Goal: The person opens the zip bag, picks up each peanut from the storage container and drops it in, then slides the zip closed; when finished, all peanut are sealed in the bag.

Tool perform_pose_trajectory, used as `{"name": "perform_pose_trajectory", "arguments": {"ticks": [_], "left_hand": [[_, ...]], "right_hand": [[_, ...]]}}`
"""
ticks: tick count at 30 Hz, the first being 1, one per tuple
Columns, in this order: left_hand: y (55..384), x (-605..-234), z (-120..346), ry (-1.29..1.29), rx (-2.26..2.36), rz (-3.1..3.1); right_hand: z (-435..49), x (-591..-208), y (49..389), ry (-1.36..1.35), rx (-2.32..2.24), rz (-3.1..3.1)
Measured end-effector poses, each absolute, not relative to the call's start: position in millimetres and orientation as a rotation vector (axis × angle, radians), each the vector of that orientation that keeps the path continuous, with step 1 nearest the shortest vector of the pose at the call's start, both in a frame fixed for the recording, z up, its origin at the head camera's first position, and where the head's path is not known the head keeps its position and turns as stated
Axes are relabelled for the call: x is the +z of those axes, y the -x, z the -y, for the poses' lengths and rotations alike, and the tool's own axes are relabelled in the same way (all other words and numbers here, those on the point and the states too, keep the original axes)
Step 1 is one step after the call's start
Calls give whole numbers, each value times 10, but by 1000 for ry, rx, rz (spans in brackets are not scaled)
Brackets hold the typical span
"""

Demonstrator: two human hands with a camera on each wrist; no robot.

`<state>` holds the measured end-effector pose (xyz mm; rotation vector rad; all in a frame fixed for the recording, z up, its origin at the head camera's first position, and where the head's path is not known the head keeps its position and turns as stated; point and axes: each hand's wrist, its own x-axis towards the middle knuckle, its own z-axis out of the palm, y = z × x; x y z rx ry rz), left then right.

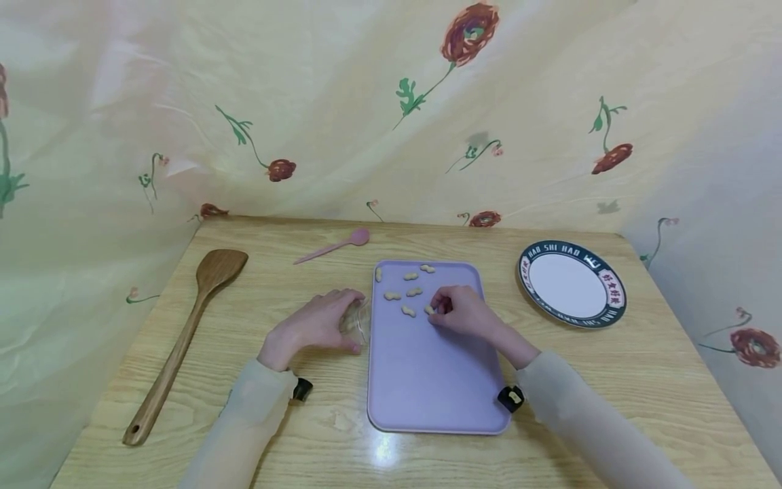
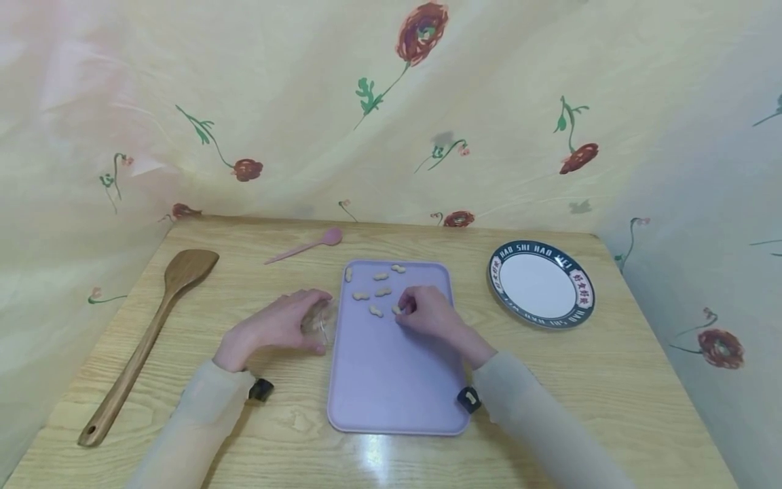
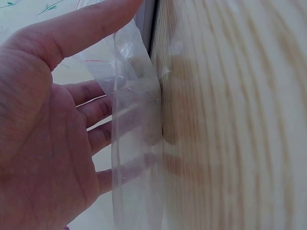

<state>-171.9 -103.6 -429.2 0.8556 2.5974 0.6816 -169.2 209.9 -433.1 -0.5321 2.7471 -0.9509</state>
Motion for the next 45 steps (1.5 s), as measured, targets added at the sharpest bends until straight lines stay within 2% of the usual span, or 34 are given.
{"name": "perform_pose_trajectory", "arguments": {"ticks": [20, 45], "left_hand": [[1700, -4257, 1041, -841, 703, -2590], [1720, -4275, 1045, -877, 688, -2601]], "right_hand": [[-1710, -4061, 1775, 691, -964, -2727], [-1101, -4283, 1740, 864, -1079, -2556]]}}
